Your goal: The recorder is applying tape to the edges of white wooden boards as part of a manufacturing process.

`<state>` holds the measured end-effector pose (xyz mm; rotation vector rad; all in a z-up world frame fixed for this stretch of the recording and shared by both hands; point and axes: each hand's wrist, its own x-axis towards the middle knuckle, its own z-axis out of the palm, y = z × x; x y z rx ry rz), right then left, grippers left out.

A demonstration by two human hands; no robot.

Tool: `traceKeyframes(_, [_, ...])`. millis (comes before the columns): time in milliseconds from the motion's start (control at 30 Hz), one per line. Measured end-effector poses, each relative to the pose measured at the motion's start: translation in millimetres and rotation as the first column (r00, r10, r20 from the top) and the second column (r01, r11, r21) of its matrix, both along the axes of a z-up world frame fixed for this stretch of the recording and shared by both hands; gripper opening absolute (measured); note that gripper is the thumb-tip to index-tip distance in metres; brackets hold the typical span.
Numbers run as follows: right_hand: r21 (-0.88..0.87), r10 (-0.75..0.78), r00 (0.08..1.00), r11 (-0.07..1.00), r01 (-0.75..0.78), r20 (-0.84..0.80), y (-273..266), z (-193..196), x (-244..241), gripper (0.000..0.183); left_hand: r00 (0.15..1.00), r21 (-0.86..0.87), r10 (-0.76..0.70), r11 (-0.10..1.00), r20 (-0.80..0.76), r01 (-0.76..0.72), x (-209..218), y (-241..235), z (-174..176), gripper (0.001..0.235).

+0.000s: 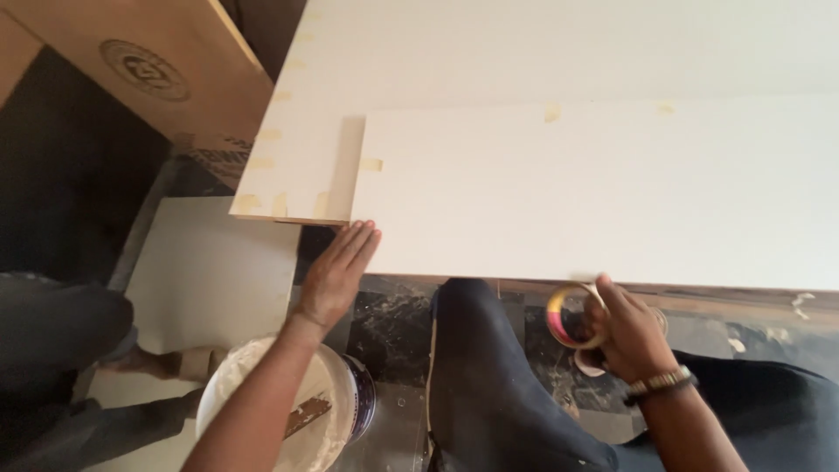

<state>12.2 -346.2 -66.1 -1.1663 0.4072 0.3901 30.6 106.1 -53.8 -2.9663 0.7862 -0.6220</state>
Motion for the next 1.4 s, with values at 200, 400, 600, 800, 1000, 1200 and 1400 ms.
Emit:
traceKeyframes(200, [-0.396, 0.242, 0.957, 0.873, -0.286, -0.158, 53.4, 22.5, -54.7, 0.046, 0.996, -0.258, 0.089, 0.962, -0.017, -0.09, -56.7, -59.1, 53.6, 0.066])
traceKeyframes(400, [-0.254, 0.598, 0.714, 0.801, -0.542, 0.363, 168.4, 36.2, -60.4, 0.085, 0.937, -0.609, -0.028, 0.767, -0.348, -0.204, -102.2, -107.9, 62.5, 0.069])
traceKeyframes(600, [-0.273, 0.545, 0.671, 0.836, -0.475, 0.502, 219.4, 20.8, -52.9, 0.081, 0.929, -0.764, -0.03, 0.579, -0.37, -0.286, -85.7, -76.1, 48.6, 0.03])
traceKeyframes(800, [0.063, 0.379, 0.787, 0.883, -0.464, 0.488, 245.9, 8.1, -40.0, 0.068, 0.943, -0.625, -0.011, 0.752, -0.332, -0.211, -32.9, -53.0, 55.1, 0.015])
traceKeyframes(1000, [-0.007, 0.262, 0.963, 0.965, -0.262, 0.063, 268.6, 12.9, -19.0, 0.035, 0.994, -0.355, -0.105, 0.928, 0.037, 0.112, 25.4, -53.3, 59.1, 0.019])
traceKeyframes(1200, [0.023, 0.13, 0.842, 0.986, -0.167, 0.524, 269.3, -25.9, -23.7, 0.05, 1.0, -0.577, 0.006, 0.817, -0.013, -0.013, 21.1, -53.3, 29.9, 0.029])
traceKeyframes(1400, [-0.243, 0.264, 0.803, 0.958, -0.153, 0.534, 263.7, -41.7, -14.9, 0.05, 0.969, -0.308, -0.233, 0.919, 0.083, 0.247, -10.1, -45.3, 11.8, 0.048])
